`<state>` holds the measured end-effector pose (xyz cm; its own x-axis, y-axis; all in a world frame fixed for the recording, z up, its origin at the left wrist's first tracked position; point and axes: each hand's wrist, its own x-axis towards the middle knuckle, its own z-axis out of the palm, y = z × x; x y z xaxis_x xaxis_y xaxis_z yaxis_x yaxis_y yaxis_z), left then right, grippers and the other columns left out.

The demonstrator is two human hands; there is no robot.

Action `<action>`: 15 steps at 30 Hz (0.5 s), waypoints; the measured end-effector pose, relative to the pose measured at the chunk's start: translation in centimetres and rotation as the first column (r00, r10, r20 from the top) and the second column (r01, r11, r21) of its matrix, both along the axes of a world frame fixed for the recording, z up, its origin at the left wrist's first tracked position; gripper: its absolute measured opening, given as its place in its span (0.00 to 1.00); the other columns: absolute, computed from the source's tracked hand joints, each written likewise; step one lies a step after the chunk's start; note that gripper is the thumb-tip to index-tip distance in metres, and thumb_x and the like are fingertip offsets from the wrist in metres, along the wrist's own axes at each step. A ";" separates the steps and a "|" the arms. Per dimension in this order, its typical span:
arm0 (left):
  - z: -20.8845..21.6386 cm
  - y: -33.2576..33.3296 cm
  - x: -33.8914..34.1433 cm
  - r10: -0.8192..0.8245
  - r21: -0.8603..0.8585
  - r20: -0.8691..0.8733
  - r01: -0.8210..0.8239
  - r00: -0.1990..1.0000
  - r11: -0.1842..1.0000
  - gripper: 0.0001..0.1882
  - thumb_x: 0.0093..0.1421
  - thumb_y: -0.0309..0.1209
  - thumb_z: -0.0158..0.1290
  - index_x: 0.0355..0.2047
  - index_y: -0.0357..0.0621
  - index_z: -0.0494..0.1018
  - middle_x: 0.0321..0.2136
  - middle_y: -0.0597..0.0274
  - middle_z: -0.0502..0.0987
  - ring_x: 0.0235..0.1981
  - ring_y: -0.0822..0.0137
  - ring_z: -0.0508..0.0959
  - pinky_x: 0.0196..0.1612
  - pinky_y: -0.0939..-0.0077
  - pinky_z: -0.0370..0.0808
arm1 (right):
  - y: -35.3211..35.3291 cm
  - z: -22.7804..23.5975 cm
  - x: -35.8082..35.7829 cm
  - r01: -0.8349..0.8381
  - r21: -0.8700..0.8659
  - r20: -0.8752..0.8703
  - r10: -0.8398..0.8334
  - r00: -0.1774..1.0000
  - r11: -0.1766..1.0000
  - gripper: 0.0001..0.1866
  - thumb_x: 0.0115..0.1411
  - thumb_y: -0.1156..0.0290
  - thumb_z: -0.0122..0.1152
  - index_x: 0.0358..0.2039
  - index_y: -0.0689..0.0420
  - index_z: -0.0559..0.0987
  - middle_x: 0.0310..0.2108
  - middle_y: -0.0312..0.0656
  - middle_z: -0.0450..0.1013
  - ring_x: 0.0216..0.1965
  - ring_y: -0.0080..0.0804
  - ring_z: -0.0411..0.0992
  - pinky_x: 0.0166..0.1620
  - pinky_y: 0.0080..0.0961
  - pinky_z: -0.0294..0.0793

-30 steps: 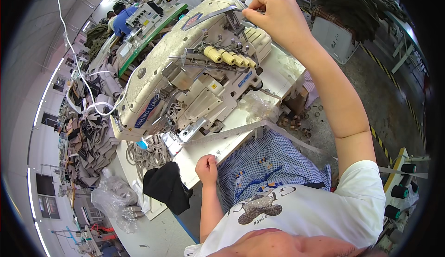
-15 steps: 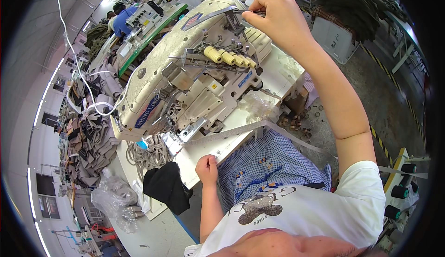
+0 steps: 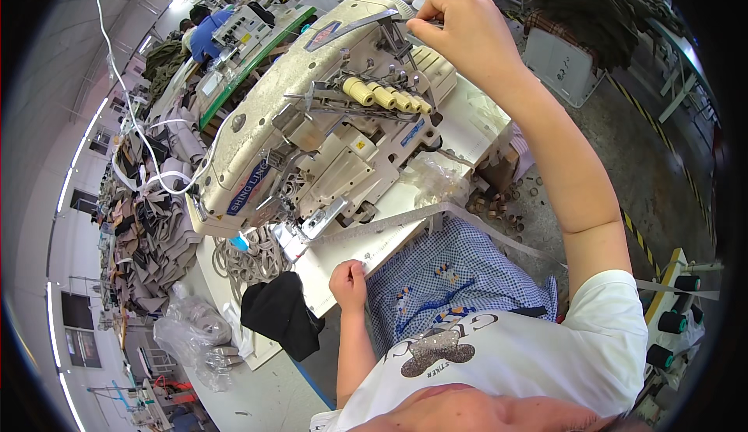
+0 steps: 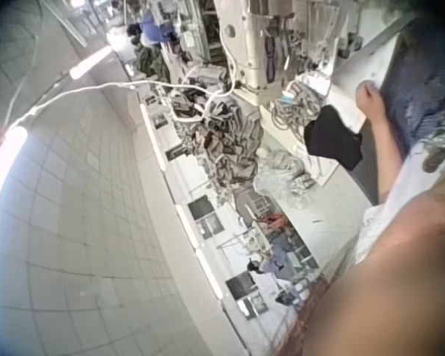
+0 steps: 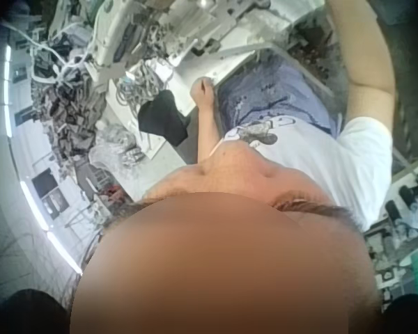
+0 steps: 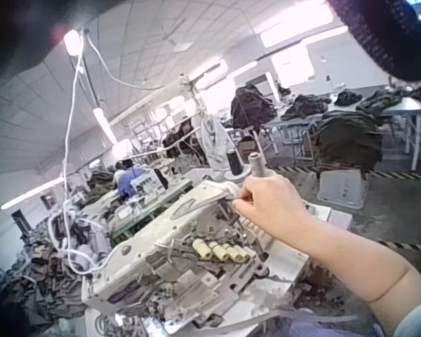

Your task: Threading an industrial overlock sewing machine using tweezers and performing basic setup.

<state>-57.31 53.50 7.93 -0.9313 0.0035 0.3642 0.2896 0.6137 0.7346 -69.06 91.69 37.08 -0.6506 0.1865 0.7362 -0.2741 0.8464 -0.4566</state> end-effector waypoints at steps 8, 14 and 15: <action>-0.2 -0.1 -0.1 -0.001 -0.016 -0.015 0.001 1.000 1.000 0.14 0.63 0.36 0.52 0.26 0.40 0.76 0.21 0.58 0.77 0.23 0.60 0.76 0.29 0.69 0.71 | -0.2 0.2 0.5 0.014 -0.001 0.017 -0.014 1.000 1.000 0.14 0.54 0.62 0.65 0.30 0.62 0.82 0.24 0.46 0.77 0.25 0.38 0.75 0.32 0.30 0.73; -0.3 -0.1 -0.1 0.000 -0.019 -0.022 0.000 1.000 1.000 0.14 0.64 0.37 0.52 0.26 0.41 0.76 0.21 0.58 0.77 0.23 0.60 0.76 0.29 0.69 0.71 | -0.2 0.4 0.3 0.021 0.003 -0.010 -0.021 1.000 1.000 0.14 0.54 0.62 0.65 0.30 0.62 0.82 0.24 0.46 0.78 0.25 0.38 0.75 0.32 0.30 0.73; -0.3 -0.1 -0.1 0.000 -0.020 -0.022 0.000 1.000 1.000 0.14 0.64 0.37 0.52 0.26 0.41 0.76 0.21 0.58 0.77 0.23 0.60 0.76 0.29 0.69 0.71 | -0.2 0.4 0.2 0.016 -0.001 -0.008 -0.016 1.000 1.000 0.14 0.54 0.62 0.65 0.30 0.62 0.82 0.24 0.46 0.77 0.25 0.38 0.75 0.32 0.30 0.73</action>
